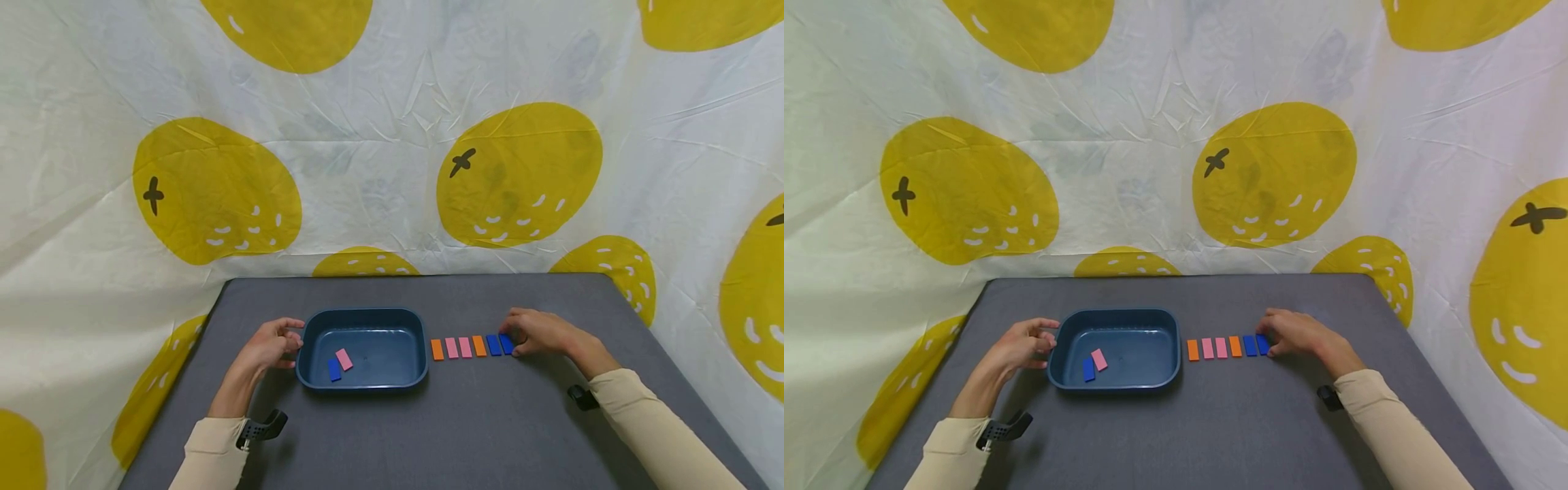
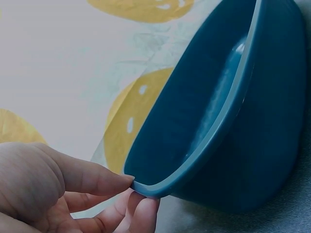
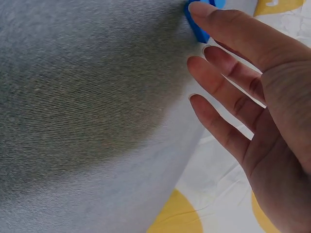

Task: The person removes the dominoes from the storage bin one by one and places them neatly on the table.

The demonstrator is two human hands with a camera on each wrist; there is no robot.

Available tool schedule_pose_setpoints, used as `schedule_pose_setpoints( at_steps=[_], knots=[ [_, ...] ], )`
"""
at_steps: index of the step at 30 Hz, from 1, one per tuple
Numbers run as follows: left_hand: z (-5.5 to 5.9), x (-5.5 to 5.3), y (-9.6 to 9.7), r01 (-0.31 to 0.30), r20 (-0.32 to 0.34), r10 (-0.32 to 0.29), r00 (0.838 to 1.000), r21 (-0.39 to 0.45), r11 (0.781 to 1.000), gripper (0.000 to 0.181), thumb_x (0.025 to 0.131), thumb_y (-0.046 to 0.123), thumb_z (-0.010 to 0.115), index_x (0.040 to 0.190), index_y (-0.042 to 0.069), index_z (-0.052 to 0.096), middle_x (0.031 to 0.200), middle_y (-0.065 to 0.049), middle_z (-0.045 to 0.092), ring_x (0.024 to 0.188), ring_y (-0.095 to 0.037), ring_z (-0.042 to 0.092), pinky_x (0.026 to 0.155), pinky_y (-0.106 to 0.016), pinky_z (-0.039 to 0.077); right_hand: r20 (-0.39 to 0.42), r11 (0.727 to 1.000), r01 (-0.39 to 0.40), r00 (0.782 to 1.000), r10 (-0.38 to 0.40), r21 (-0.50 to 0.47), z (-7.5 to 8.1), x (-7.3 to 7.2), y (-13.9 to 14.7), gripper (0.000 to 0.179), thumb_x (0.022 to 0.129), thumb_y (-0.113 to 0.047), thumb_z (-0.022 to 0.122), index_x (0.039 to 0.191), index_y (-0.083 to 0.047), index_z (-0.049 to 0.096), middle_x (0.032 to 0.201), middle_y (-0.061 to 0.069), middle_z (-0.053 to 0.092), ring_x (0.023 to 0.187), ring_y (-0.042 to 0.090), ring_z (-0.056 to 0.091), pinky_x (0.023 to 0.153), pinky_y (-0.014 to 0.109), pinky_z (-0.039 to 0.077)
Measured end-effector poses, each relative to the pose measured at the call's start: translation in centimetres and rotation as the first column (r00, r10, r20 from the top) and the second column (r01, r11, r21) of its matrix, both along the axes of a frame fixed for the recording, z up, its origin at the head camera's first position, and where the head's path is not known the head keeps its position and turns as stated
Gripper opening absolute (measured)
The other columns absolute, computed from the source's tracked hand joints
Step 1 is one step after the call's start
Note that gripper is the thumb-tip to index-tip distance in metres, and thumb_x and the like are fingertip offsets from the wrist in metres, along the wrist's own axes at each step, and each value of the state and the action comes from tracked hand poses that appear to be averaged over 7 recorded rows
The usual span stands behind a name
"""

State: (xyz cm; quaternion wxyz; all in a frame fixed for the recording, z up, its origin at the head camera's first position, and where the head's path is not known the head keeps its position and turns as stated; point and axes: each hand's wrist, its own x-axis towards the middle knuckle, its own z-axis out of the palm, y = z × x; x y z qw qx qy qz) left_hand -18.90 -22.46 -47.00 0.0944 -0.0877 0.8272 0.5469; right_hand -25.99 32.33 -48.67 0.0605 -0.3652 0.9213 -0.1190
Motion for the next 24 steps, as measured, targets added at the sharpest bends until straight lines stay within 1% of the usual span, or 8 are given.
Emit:
schedule_pose_setpoints(
  at_steps=[4,8,11,15,18,20,24],
  knots=[
    [0.2,0.0,0.1,0.001,0.001,-0.001,1.0,0.001,1.0,0.043,0.097,-0.004,0.058,0.139,-0.002,0.052,0.108,-0.017,0.057,0.086,-0.024,0.06,0.062,-0.038,0.058,-0.016,1.0,0.001,1.0,-0.001,-0.006,0.4,0.1,-0.1,0.035,0.082,-0.021,0.086,0.114,-0.012,0.073,0.107,0.001,0.063,0.085,0.012,0.063,0.071,0.033,0.054],
    [0.3,0.1,0.1,0.003,0.002,-0.003,1.0,-0.001,1.0,0.042,0.097,-0.004,0.058,0.139,-0.002,0.052,0.107,-0.017,0.058,0.086,-0.024,0.06,0.063,-0.038,0.058,-0.035,1.0,0.005,0.999,-0.005,0.008,0.9,0.1,-0.5,0.035,0.083,-0.023,0.085,0.114,-0.012,0.072,0.109,0.001,0.064,0.087,0.016,0.065,0.073,0.035,0.055],
    [0.1,0.1,0.1,0.004,0.006,-0.004,1.0,-0.003,1.0,0.042,0.098,-0.004,0.058,0.139,-0.002,0.052,0.107,-0.017,0.058,0.085,-0.024,0.06,0.063,-0.038,0.058,-0.054,1.0,0.001,0.999,0.0,0.022,1.3,0.1,-1.0,0.035,0.084,-0.024,0.084,0.115,-0.012,0.072,0.11,0.001,0.064,0.087,0.016,0.065,0.074,0.035,0.055],
    [0.0,0.0,0.1,-0.01,0.016,0.01,1.0,-0.002,1.0,0.041,0.097,-0.004,0.058,0.138,0.0,0.053,0.107,-0.016,0.058,0.085,-0.024,0.06,0.063,-0.037,0.058,-0.081,0.999,-0.017,0.996,0.02,0.032,2.0,0.3,-2.0,0.034,0.084,-0.023,0.084,0.114,-0.012,0.073,0.109,0.002,0.064,0.086,0.015,0.064,0.073,0.034,0.054],
    [-0.1,-0.1,0.1,-0.016,0.018,0.016,1.0,0.002,1.0,0.041,0.097,-0.004,0.058,0.137,0.001,0.054,0.107,-0.016,0.058,0.084,-0.024,0.06,0.063,-0.036,0.058,-0.085,0.999,-0.022,0.996,0.025,0.032,2.5,0.5,-2.9,0.034,0.084,-0.023,0.084,0.115,-0.013,0.073,0.108,0.002,0.064,0.087,0.016,0.064,0.073,0.034,0.055],
    [-0.1,-0.1,0.1,-0.008,0.015,0.008,1.0,0.0,1.0,0.041,0.097,-0.004,0.057,0.138,0.0,0.053,0.107,-0.016,0.058,0.084,-0.024,0.06,0.063,-0.036,0.058,-0.078,0.999,-0.024,0.997,0.026,0.029,2.9,0.5,-3.5,0.034,0.084,-0.022,0.084,0.115,-0.014,0.073,0.108,0.002,0.064,0.088,0.016,0.065,0.074,0.034,0.055],
    [-0.1,-0.1,0.1,-0.008,0.013,0.008,1.0,-0.001,1.0,0.041,0.097,-0.004,0.057,0.138,0.0,0.053,0.107,-0.016,0.058,0.084,-0.024,0.06,0.063,-0.037,0.058,-0.055,0.999,-0.028,0.998,0.029,0.023,3.5,0.5,-5.0,0.032,0.085,-0.021,0.083,0.116,-0.017,0.073,0.109,-0.003,0.064,0.091,0.016,0.066,0.076,0.034,0.055]
  ],
)
